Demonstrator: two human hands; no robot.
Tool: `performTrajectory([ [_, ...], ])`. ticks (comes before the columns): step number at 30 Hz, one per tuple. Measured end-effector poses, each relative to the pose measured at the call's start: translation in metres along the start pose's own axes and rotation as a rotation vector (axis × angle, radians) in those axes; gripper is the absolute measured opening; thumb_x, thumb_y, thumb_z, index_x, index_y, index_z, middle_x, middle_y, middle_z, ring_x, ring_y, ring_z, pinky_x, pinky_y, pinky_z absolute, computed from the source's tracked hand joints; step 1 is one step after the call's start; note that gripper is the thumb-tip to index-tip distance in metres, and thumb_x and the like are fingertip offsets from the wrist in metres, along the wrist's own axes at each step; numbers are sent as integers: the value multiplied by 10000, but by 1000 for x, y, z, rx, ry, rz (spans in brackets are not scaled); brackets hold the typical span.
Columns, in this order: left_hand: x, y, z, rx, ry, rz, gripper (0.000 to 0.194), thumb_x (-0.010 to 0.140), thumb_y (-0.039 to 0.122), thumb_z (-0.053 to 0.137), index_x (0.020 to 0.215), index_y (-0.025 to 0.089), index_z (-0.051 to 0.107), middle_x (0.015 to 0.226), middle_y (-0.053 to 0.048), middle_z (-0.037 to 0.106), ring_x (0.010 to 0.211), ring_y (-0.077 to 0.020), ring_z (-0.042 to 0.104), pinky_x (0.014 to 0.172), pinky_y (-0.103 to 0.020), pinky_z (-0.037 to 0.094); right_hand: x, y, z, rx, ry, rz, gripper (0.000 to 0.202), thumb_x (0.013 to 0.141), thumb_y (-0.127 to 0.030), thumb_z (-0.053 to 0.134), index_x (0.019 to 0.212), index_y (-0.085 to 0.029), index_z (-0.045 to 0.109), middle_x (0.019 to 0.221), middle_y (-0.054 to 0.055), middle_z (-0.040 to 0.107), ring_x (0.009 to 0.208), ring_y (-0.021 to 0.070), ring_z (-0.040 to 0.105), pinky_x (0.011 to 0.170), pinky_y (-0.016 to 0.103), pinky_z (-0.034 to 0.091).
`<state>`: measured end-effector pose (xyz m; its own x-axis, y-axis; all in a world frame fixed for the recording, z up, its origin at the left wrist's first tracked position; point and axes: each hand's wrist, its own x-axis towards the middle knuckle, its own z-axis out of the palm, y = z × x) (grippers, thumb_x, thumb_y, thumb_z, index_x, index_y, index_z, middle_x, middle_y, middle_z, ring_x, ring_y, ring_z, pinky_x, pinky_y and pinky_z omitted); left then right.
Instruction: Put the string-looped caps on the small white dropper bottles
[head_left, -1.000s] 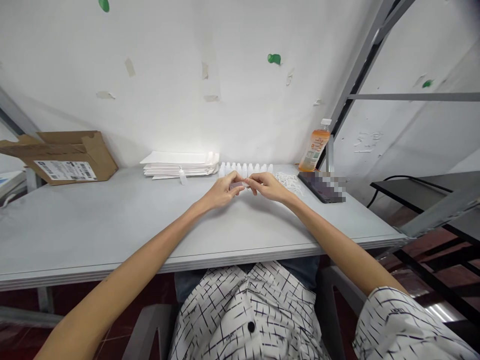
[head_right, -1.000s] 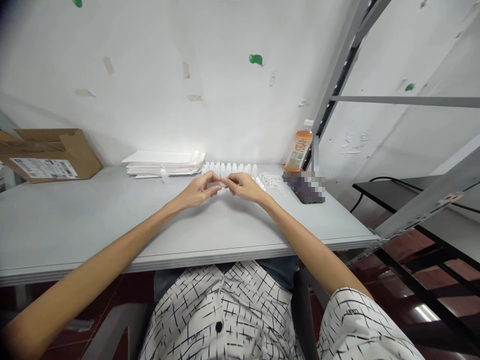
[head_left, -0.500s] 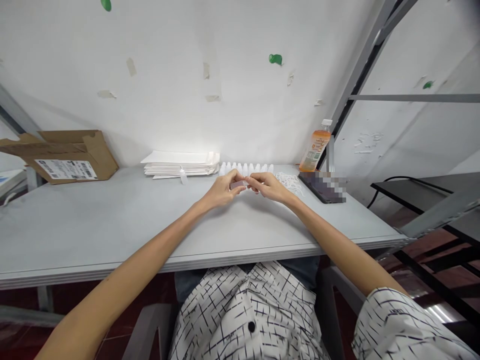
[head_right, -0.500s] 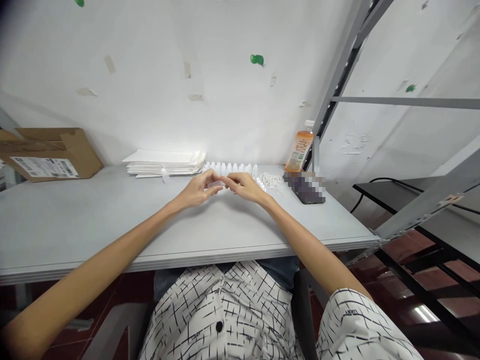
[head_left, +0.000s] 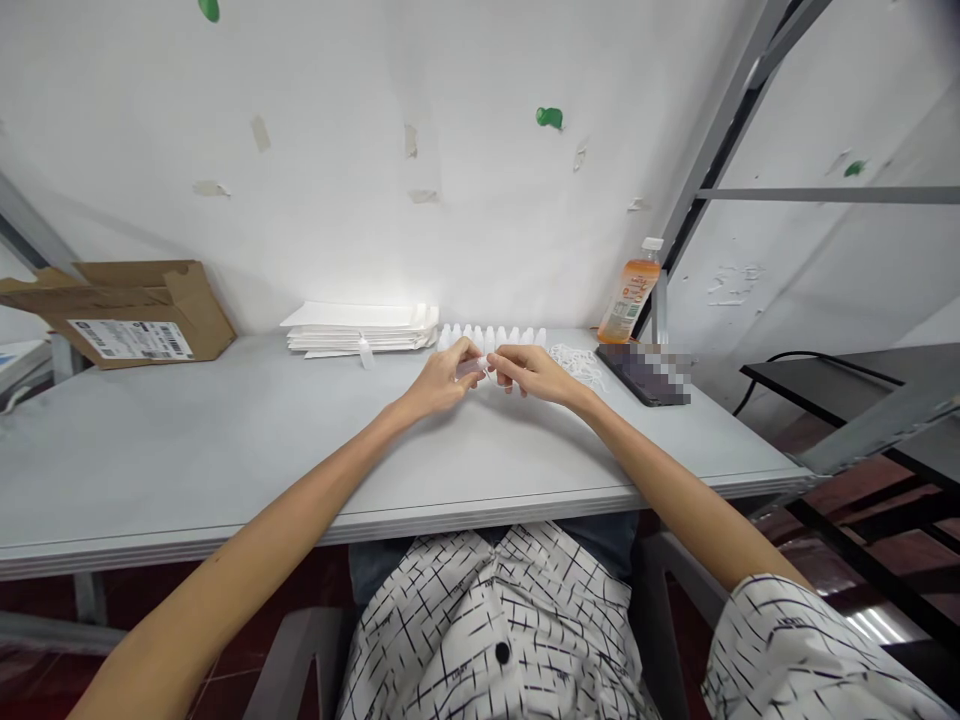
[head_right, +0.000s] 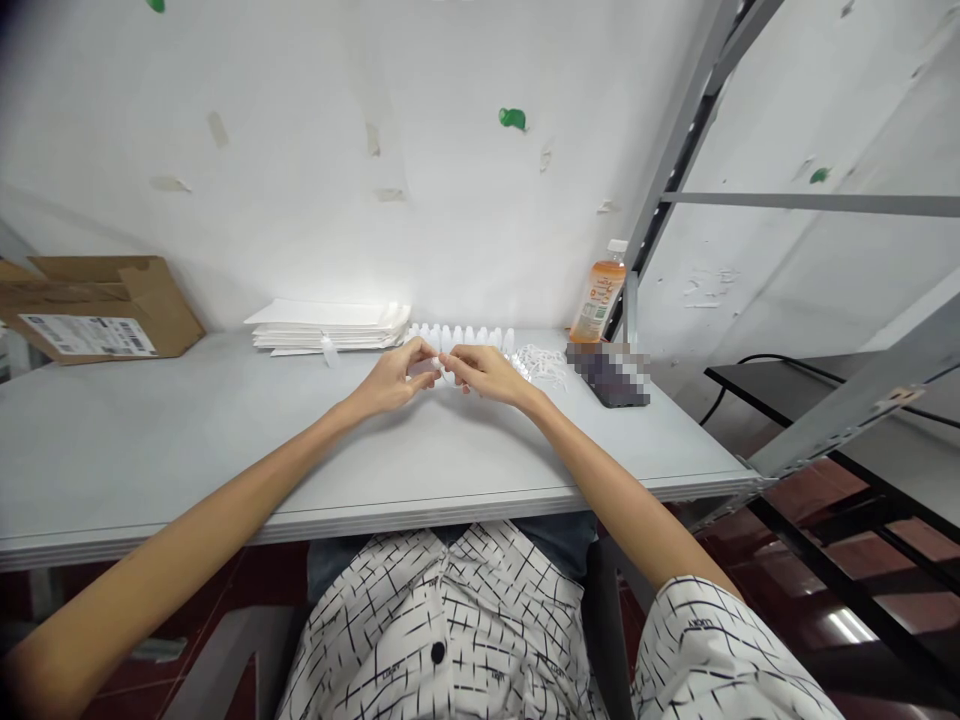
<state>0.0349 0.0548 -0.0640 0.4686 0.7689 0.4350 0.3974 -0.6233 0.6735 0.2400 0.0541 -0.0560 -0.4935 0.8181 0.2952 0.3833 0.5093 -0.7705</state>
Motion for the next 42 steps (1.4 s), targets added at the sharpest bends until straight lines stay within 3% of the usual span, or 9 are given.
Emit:
performTrajectory([
  [4,0,-2,1,51,10,-58,157,863,240,528,1011,212,485,801,11,608,714,-160,558,680,-296,407,-1,-3,-7,71,3,2,374,841,-518,686,897,-149,658,639,12,628,549,144,640,436,224,468],
  [8,1,-3,0,158,42,-72,242,878,238,498,1115,197,524,784,10,562,708,-169,507,696,-300,393,-3,-11,-12,181,0,15,362,794,-484,748,878,-142,664,619,15,645,517,151,651,429,236,488],
  [14,3,-5,0,189,76,-76,225,885,236,495,1094,187,566,773,6,552,665,-159,465,664,-288,376,-2,-12,-13,294,49,-2,317,723,-397,823,834,-141,672,669,19,647,591,168,677,478,267,544],
  [18,2,-3,0,170,78,-75,232,904,302,516,1097,187,571,698,31,504,617,-148,439,641,-280,366,1,-8,-12,345,112,-36,330,707,-409,840,801,-123,707,671,37,656,629,175,682,515,282,563],
  [24,-1,5,-1,129,61,-41,301,977,437,433,1061,188,579,756,17,522,660,-145,459,672,-284,365,1,-9,-14,427,141,-59,375,720,-452,824,887,-122,761,831,81,697,698,191,701,534,300,579],
  [30,-1,10,-1,97,31,4,340,1012,402,328,1009,176,582,786,-5,547,719,-159,494,719,-297,381,0,-10,-13,426,129,-60,363,735,-446,810,904,-128,764,837,74,691,710,183,694,544,297,585],
  [42,-1,4,2,160,11,33,362,1016,405,337,1030,188,626,872,-36,616,797,-183,551,767,-314,425,4,-1,-8,406,140,-48,379,728,-468,801,895,-131,753,813,75,702,699,188,697,527,299,585],
])
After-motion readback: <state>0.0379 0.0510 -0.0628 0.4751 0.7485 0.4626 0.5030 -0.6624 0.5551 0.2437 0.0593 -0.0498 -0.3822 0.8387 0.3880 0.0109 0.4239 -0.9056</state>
